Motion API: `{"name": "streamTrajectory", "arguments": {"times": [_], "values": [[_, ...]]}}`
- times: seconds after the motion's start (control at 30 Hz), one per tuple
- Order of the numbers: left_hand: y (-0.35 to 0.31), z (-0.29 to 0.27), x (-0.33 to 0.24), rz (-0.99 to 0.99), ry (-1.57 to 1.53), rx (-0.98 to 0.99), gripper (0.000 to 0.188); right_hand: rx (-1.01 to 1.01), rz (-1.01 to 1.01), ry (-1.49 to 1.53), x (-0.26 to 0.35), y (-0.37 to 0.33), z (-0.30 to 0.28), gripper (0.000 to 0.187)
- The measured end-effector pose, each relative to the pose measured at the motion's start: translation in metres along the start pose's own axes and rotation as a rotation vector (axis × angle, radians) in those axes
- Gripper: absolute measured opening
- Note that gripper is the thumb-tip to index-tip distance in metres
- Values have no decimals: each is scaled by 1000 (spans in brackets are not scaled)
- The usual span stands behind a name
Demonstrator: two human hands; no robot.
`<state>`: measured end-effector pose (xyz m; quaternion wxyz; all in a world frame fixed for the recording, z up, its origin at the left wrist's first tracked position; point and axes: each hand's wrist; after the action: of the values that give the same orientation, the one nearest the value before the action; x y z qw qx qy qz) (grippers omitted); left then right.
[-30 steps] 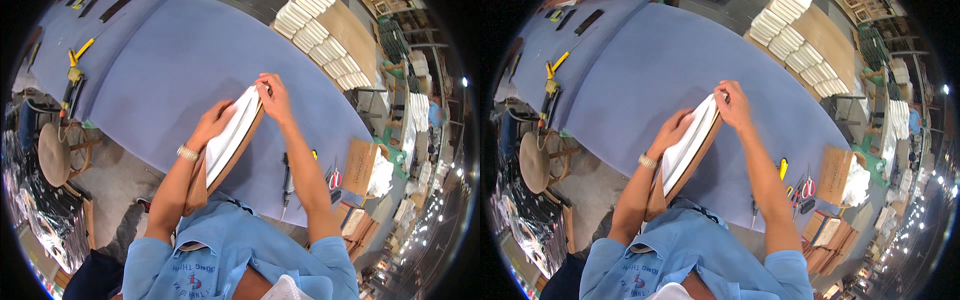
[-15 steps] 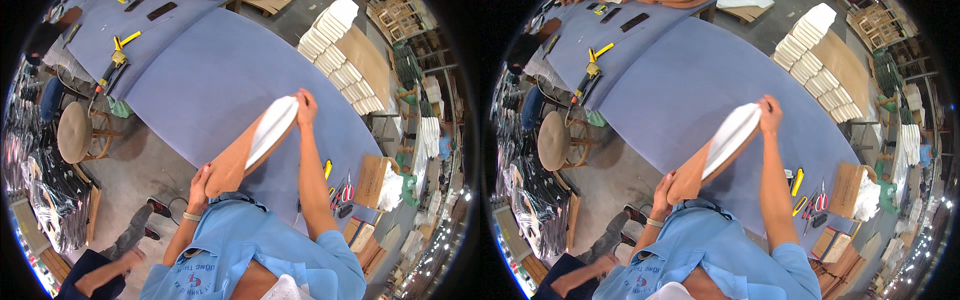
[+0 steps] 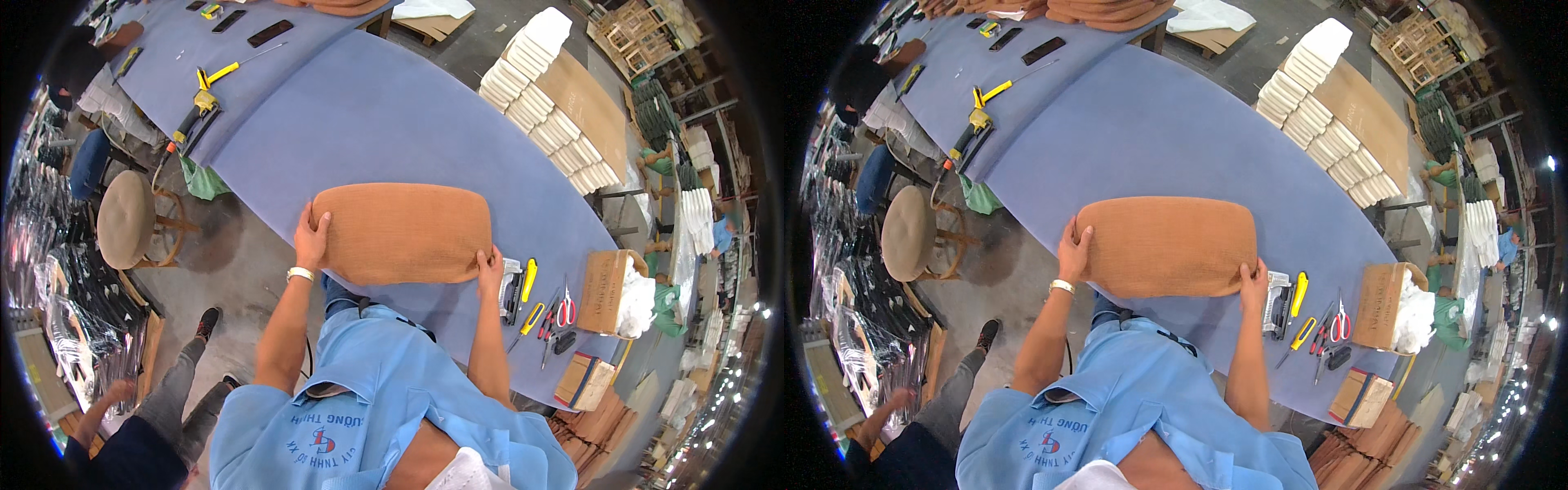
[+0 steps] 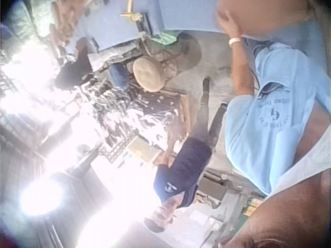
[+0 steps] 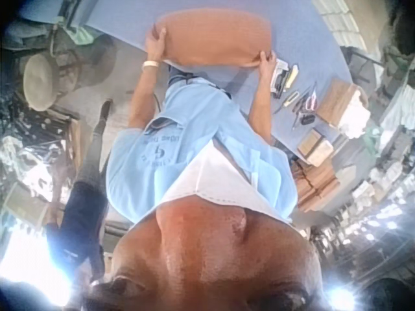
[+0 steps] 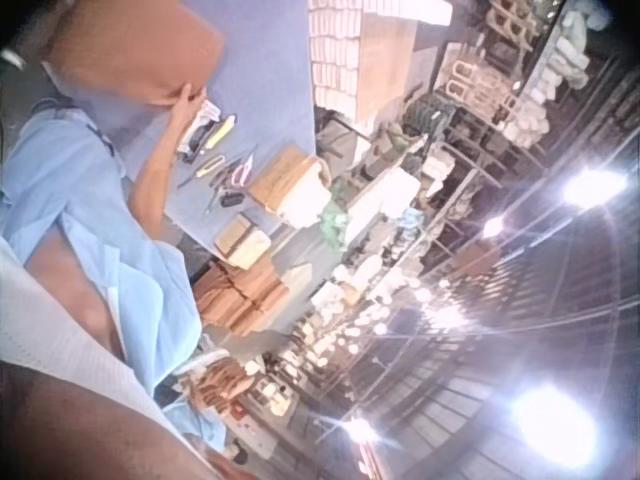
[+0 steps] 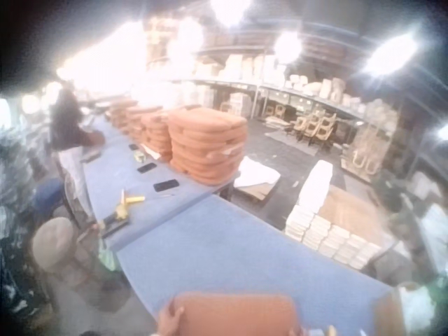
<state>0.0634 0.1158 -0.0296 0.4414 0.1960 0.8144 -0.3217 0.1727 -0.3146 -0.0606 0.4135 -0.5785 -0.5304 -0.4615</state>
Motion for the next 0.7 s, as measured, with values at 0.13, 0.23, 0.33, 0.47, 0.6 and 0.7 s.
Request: {"name": "streamTrajectory", "arguments": {"times": [0.13, 0.23, 0.33, 0.47, 0.6, 0.7], "values": [[-8, 2, 23, -15, 30, -117, 68, -101, 274, 143, 10, -63, -20, 51], [-4, 8, 27, 43, 59, -118, 68, -219, 308, 161, -19, -94, -50, 44], [6, 9, 29, 67, 13, -77, 67, -274, 274, 198, -27, -115, -62, 39], [10, 6, 36, 62, -43, -38, 66, -302, 267, 173, -32, -136, -58, 34], [12, 0, 36, 37, -106, 72, 69, -321, 249, 138, -41, -164, -48, 29], [6, -13, 39, -10, -69, 162, 71, -327, 278, 86, -32, -183, -27, 30]]}}
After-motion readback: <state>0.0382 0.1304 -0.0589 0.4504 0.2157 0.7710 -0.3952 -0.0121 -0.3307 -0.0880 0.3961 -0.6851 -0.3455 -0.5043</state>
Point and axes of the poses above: each hand's wrist, its own y-axis towards the middle knuckle, its own z-axis out of the palm, x = y × z, and after that the axes turned 12 degrees about -z, right-handed
